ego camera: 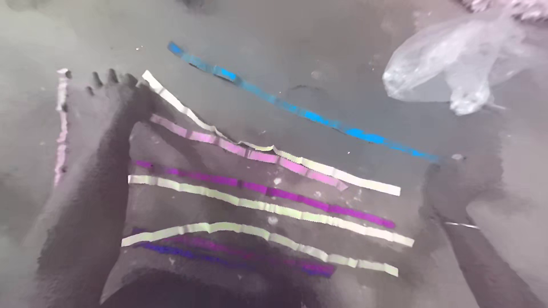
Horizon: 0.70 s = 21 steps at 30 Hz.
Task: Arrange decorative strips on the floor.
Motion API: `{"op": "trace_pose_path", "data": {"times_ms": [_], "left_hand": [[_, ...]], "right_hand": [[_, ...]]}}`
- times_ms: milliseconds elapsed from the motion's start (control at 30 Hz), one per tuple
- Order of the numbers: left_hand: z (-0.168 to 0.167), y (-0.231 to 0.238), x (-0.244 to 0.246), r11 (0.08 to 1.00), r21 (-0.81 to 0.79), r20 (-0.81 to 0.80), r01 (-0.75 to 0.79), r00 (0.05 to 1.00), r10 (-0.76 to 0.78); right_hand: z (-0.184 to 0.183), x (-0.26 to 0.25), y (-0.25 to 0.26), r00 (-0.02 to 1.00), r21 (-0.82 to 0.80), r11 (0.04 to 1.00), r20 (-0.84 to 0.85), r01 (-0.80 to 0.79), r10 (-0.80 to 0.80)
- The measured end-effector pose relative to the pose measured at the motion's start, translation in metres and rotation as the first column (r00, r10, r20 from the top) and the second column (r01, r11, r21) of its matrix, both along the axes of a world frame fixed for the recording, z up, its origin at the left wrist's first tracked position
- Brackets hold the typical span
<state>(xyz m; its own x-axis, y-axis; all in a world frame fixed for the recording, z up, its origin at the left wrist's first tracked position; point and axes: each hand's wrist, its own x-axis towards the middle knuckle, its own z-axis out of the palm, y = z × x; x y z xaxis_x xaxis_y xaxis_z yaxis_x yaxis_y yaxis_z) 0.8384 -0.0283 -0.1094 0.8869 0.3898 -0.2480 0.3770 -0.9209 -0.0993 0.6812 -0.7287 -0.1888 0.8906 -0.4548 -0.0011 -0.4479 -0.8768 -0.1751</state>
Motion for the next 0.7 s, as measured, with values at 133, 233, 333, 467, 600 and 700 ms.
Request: {"op": "trace_pose_path", "data": {"times_ms": [133,233,333,467,600,700], "left_hand": [[-0.001,0.008,0.004,0.983,-0.096,0.152,0.159,0.978,-0.143],[-0.008,0.008,0.005,0.952,-0.12,0.068,0.281,0.959,-0.274],[-0.015,0.017,0.002,0.976,-0.019,-0.035,0.215,0.976,-0.216],[-0.053,0.051,0.021,0.972,0.029,-0.029,0.233,0.972,-0.232],[-0.039,0.036,0.012,0.994,0.019,0.055,0.104,0.993,-0.105],[-0.025,0.009,0.009,0.996,0.084,-0.011,-0.01,1.0,0.011]], "right_hand": [[-0.002,-0.003,-0.002,0.968,0.041,0.977,0.147,-0.209,0.201],[-0.004,-0.022,-0.015,0.793,0.203,0.773,0.268,-0.601,0.547],[0.009,-0.003,-0.014,0.429,0.184,0.395,0.223,-0.9,0.875],[0.003,0.009,-0.018,0.093,-0.003,0.096,0.216,-0.995,0.972],[0.004,0.016,-0.002,0.409,0.159,0.385,0.166,-0.909,0.897],[-0.002,0.014,-0.006,0.352,0.032,0.353,0.205,-0.935,0.913]]}}
